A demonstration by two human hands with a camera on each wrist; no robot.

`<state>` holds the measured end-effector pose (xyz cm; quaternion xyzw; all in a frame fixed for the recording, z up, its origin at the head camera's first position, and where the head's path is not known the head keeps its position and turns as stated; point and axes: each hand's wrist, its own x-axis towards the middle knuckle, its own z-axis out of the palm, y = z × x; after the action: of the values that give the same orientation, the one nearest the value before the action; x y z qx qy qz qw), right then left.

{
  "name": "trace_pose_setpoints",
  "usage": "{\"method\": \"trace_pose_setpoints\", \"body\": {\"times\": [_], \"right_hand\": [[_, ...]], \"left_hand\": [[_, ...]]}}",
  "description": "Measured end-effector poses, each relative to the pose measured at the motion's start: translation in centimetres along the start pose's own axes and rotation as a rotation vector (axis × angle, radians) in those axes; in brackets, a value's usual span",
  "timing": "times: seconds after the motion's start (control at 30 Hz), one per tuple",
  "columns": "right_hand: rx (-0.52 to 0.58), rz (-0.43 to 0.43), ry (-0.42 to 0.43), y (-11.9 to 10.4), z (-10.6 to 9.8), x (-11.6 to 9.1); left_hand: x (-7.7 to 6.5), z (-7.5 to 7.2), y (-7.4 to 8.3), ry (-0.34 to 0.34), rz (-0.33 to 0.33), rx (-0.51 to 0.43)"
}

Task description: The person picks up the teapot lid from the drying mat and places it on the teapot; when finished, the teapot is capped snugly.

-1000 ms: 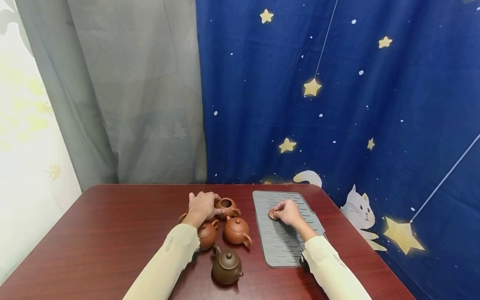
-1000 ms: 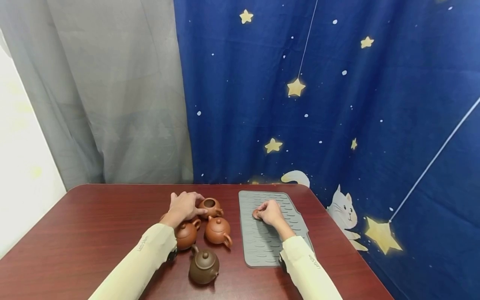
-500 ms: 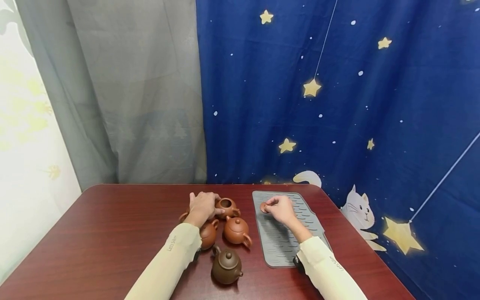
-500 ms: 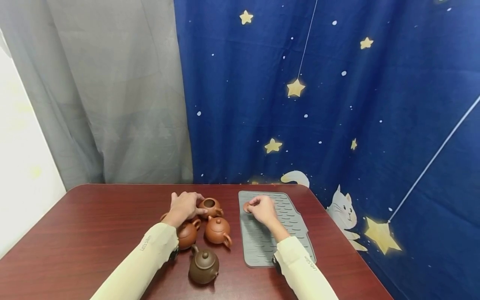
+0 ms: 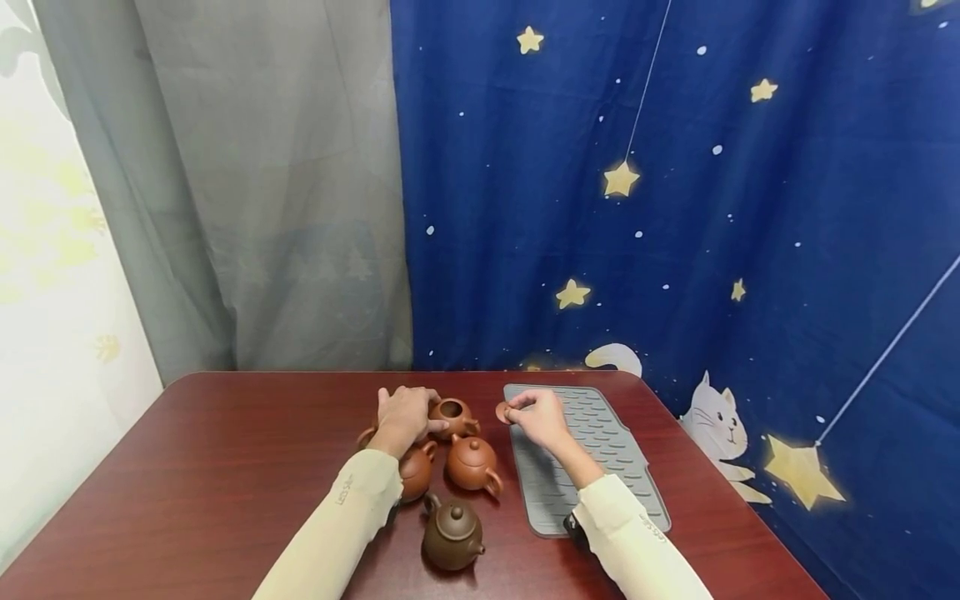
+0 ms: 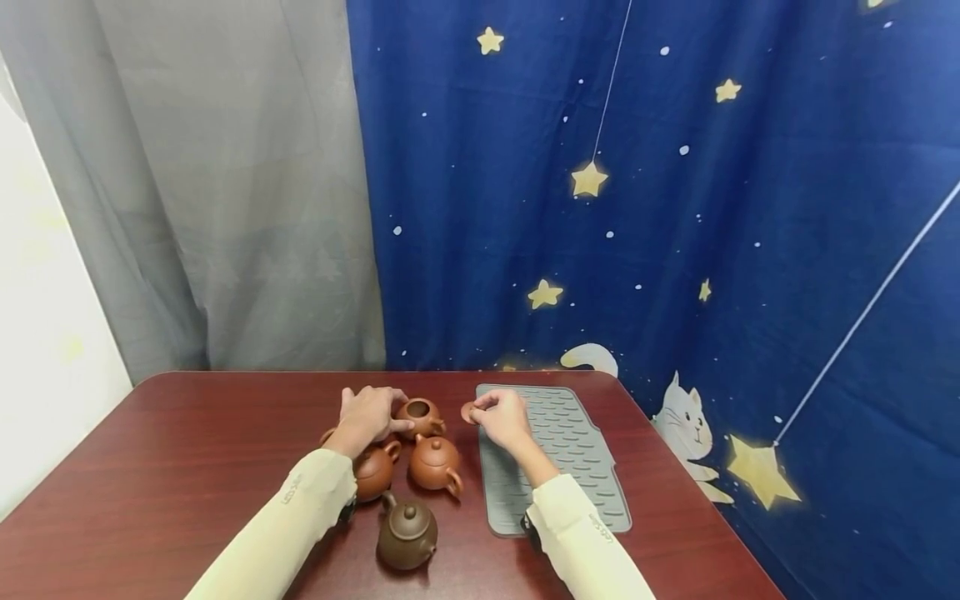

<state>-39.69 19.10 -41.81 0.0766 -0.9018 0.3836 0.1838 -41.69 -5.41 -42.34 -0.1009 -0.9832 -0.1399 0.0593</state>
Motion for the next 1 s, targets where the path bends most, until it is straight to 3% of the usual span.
{"method": "trace_pose_setpoints", "body": {"times": [0.27, 0.57, 1.0], "right_hand": [[0.028, 0.013, -0.024, -1.4, 1.2, 0.2], [0.028, -0.053, -0.038, -2.4, 2.7, 1.1], [-0.015, -0.082, -0.078, -3.8, 4.5, 2.1]], "left_hand": [[0.1, 0.2, -0.1, 0.009, -0.001, 0.002], [0.0, 0.3, 0.0, 0.030, 0.005, 0.023], [0.2, 0.3, 0.0, 0.015, -0.007, 0.034]]}}
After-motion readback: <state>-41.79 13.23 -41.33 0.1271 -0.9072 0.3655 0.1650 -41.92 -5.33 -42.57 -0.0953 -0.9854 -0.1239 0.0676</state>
